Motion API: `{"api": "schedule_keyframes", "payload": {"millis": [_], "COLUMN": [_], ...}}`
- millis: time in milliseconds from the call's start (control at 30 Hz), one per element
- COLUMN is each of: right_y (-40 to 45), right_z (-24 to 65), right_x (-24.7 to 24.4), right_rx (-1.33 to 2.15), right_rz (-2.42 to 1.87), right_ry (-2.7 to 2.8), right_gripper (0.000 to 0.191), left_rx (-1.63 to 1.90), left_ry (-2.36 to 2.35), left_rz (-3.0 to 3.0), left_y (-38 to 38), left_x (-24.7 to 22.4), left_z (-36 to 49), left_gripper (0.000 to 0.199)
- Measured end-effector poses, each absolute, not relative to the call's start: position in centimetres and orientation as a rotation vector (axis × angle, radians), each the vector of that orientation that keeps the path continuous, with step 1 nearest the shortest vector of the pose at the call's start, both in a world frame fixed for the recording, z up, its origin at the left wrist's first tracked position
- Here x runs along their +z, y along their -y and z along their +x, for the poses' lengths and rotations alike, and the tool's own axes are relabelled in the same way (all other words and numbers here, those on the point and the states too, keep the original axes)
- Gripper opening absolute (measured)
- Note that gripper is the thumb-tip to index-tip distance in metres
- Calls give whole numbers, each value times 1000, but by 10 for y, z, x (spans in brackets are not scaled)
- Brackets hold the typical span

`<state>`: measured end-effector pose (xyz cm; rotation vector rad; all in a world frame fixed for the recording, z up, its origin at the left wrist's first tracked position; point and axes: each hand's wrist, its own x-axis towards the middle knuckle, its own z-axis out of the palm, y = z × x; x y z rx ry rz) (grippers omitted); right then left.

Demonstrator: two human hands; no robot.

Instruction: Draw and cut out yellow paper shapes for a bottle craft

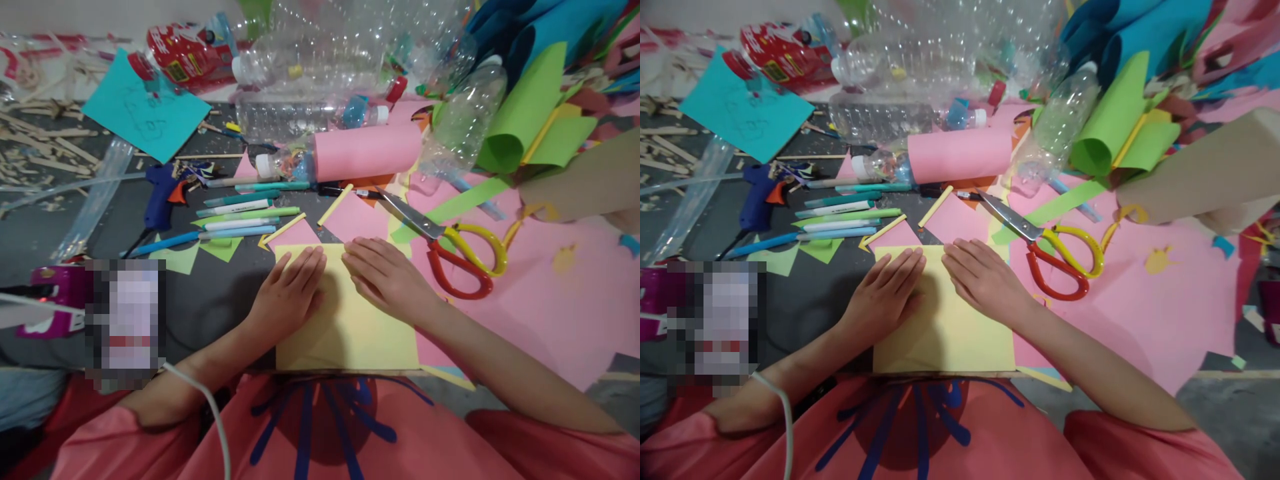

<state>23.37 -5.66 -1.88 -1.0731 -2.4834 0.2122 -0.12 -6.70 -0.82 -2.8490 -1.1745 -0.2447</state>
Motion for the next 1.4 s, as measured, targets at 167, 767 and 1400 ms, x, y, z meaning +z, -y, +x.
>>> {"api": "schedule_keyframes", "payload": {"millis": [167, 767, 1400], "right_y": [55, 55, 54], "right_z": [233, 235, 233], "right_x": [-16, -19, -16], "right_rx": [112, 171, 104], "right_rz": [-1047, -984, -974], "right_ry": [2509, 2470, 2478], "right_gripper": [29, 30, 23], "left_rx": [-223, -218, -208], "left_ry": [1160, 1173, 1243], "left_rz": [-2842, -2844, -2870], "left_y": [69, 77, 75], "left_x": [-7, -8, -7], "left_z": [1, 1, 3], "left_gripper": [43, 48, 49]}}
